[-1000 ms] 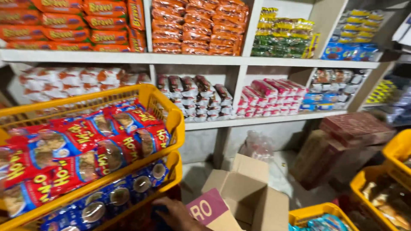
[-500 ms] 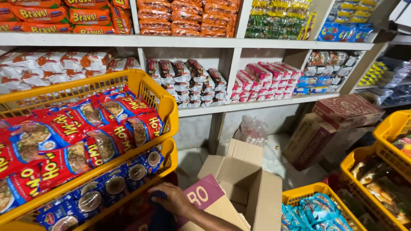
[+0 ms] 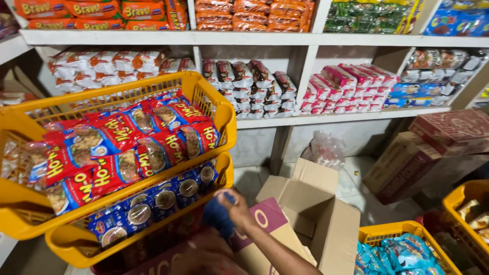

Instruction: Wiping dust off individual packages of instant noodles and organizing them into a box.

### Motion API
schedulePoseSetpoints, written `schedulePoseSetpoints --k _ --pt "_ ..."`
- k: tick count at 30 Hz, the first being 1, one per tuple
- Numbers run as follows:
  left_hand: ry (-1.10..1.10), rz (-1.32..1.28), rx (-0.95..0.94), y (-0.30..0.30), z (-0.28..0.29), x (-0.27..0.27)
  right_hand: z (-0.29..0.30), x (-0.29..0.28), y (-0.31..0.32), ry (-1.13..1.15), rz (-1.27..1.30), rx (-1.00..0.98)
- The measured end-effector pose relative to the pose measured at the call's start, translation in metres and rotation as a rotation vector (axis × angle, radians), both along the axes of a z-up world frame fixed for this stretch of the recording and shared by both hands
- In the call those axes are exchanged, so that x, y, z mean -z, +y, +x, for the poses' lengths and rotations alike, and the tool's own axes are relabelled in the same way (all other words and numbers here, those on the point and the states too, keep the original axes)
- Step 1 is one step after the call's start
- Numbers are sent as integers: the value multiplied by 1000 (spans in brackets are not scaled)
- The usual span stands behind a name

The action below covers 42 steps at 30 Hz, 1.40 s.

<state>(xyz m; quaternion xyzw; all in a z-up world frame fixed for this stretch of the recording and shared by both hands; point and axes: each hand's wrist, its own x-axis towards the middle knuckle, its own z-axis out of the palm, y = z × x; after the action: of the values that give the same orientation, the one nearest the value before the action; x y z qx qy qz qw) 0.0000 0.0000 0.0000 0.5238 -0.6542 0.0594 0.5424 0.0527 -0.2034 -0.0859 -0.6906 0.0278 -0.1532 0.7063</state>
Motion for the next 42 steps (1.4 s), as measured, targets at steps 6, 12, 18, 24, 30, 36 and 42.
schedulePoseSetpoints --k 6,12,18,24,30,36,42 --pt "591 -402 -183 51 23 -4 1 -21 -36 -65 621 -9" --pt "888 -472 -114 20 46 9 -36 -90 -28 9 714 174" --pt "1179 -523 191 -29 60 46 -114 -140 33 -290 -105 206" --pt "1344 -585 420 -35 69 55 -132 -118 70 -477 -607 -261" --pt "1366 -648 182 -19 94 137 -102 -95 65 -527 -429 -101" --pt "1158 -589 161 -24 48 41 -70 -74 47 -281 15 -152" --pt "776 -417 -272 -19 39 6 -75 -55 54 468 187 71"
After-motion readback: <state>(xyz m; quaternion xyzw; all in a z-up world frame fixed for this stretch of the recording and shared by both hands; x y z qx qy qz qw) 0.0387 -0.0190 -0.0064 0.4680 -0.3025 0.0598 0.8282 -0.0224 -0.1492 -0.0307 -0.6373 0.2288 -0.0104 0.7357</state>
